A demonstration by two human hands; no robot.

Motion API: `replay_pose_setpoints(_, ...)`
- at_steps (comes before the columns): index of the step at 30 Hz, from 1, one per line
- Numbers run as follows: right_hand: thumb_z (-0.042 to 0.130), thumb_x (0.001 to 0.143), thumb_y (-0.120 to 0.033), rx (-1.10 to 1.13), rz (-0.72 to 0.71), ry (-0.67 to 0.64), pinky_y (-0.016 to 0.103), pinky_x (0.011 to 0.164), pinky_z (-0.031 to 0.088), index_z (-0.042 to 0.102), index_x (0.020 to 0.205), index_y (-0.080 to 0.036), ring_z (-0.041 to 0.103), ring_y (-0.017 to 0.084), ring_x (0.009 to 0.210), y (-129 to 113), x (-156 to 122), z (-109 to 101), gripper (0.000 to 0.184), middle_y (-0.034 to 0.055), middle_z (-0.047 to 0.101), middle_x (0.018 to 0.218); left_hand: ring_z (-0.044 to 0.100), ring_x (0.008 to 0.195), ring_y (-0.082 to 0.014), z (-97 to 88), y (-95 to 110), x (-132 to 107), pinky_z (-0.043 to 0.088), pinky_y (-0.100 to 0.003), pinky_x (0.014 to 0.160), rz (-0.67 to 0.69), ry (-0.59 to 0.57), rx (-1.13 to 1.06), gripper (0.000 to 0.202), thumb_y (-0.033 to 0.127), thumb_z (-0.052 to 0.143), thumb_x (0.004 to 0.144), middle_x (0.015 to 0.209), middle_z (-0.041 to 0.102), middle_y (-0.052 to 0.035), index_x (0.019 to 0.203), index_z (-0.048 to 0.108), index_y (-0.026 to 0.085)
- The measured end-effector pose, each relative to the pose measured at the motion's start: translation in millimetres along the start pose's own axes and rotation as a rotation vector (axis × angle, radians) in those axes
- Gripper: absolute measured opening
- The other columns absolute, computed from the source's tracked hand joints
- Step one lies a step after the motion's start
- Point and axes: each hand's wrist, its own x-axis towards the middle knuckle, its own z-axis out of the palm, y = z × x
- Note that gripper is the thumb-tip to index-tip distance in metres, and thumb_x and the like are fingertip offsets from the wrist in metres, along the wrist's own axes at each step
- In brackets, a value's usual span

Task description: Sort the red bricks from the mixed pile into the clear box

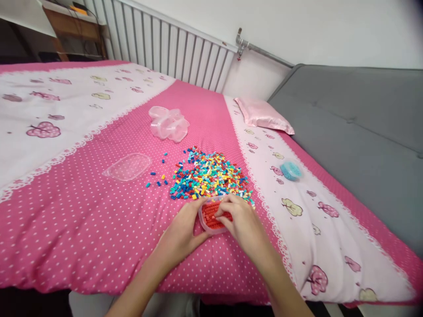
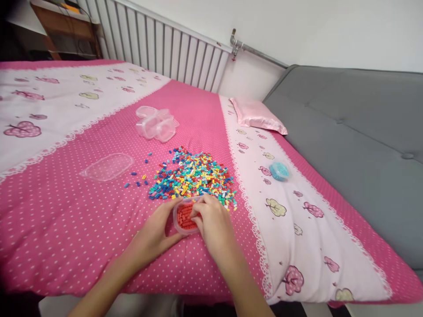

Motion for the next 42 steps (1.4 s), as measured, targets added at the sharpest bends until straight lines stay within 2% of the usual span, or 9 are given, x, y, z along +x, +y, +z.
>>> replay_pose_setpoints(9,0.079,0.079,-0.005,-0.169,0.015,-0.063,0.041,0.088,0.035,0.069,0.074,-0.023,0.062,0.026,0.099,-9.2,6.8,3.9,0.021,0.0030,0.072,0.096,0.062,0.128,-0.0296,-1.8,1.5,-0.4,0.052,-0.049,0.108,0.006,0.001,-0.016,0.065,0.030,0.076,0.091,0.140,0.062,-0.0117,0.146,0.041,0.026)
replay_pose_setpoints(19,0.077,0.078,-0.004,-0.138,-0.006,-0.013,0.049,0.099,0.025,0.067,0.073,-0.023,0.064,0.027,0.101,-3.2,7.7,10.1,0.023,0.0003,0.074,0.096,0.063,0.128,-0.0297,-2.1,1.4,0.2,0.053,-0.049,0.108,0.020,0.014,-0.023,0.064,0.028,0.075,0.090,0.140,0.063,-0.0111,0.146,0.043,0.027)
replay_pose_setpoints(26,0.078,0.077,-0.004,-0.100,0.038,-0.017,0.056,0.105,0.021,0.068,0.071,-0.024,0.065,0.028,0.103,-1.3,8.9,9.9,0.023,0.0011,0.075,0.095,0.061,0.129,-0.0289,-2.4,2.5,0.2,0.052,-0.048,0.108,0.006,-0.010,-0.021,0.064,0.029,0.074,0.093,0.141,0.061,-0.0106,0.147,0.040,0.029)
replay_pose_setpoints(30,0.074,0.077,-0.002,-0.087,0.035,-0.002,0.056,0.106,0.020,0.067,0.069,-0.024,0.065,0.027,0.103,-2.3,9.2,12.7,0.024,-0.0006,0.074,0.094,0.062,0.128,-0.0295,-1.9,1.2,-0.8,0.052,-0.049,0.108,-0.009,0.004,-0.020,0.064,0.032,0.074,0.093,0.141,0.060,-0.0109,0.147,0.041,0.029)
replay_pose_setpoints(33,0.071,0.078,-0.002,-0.048,0.051,-0.005,0.055,0.107,0.020,0.068,0.071,-0.025,0.065,0.025,0.098,-2.3,10.6,7.0,0.024,-0.0020,0.073,0.088,0.061,0.129,-0.0293,-2.1,1.2,-0.5,0.052,-0.049,0.108,-0.001,0.005,-0.017,0.065,0.030,0.075,0.092,0.141,0.061,-0.0105,0.147,0.040,0.029)
replay_pose_setpoints(35,0.070,0.081,-0.008,0.012,0.083,0.055,0.053,0.104,0.025,0.071,0.077,-0.026,0.066,0.023,0.090,3.8,11.2,-2.7,0.019,-0.0017,0.072,0.084,0.060,0.130,-0.0293,-2.5,2.1,-0.1,0.051,-0.050,0.110,-0.006,0.000,-0.005,0.066,0.027,0.074,0.092,0.142,0.060,-0.0104,0.148,0.038,0.029)
replay_pose_setpoints(38,0.069,0.085,-0.024,0.142,0.131,0.287,0.042,0.088,0.040,0.073,0.085,-0.025,0.062,0.021,0.076,26.6,8.0,-15.6,0.005,-0.0001,0.068,0.078,0.059,0.132,-0.0303,-3.0,3.6,-0.2,0.050,-0.052,0.111,-0.015,-0.007,0.022,0.065,0.024,0.070,0.093,0.144,0.059,-0.0118,0.148,0.037,0.028)
replay_pose_setpoints(40,0.066,0.086,-0.031,0.224,0.159,0.447,0.036,0.076,0.044,0.072,0.088,-0.023,0.060,0.021,0.074,47.7,1.0,-13.7,0.010,0.0010,0.068,0.078,0.058,0.133,-0.0309,-3.0,3.9,-1.1,0.050,-0.052,0.111,-0.014,-0.009,0.038,0.062,0.024,0.068,0.094,0.144,0.058,-0.0125,0.148,0.037,0.027)
replay_pose_setpoints(42,0.061,0.091,-0.037,0.266,0.207,0.565,0.036,0.077,0.046,0.072,0.093,-0.022,0.062,0.022,0.078,67.5,-9.6,-0.7,0.019,0.0032,0.070,0.086,0.059,0.133,-0.0310,-2.9,3.8,-2.2,0.050,-0.052,0.111,-0.009,-0.005,0.053,0.062,0.024,0.067,0.094,0.144,0.058,-0.0124,0.148,0.037,0.027)
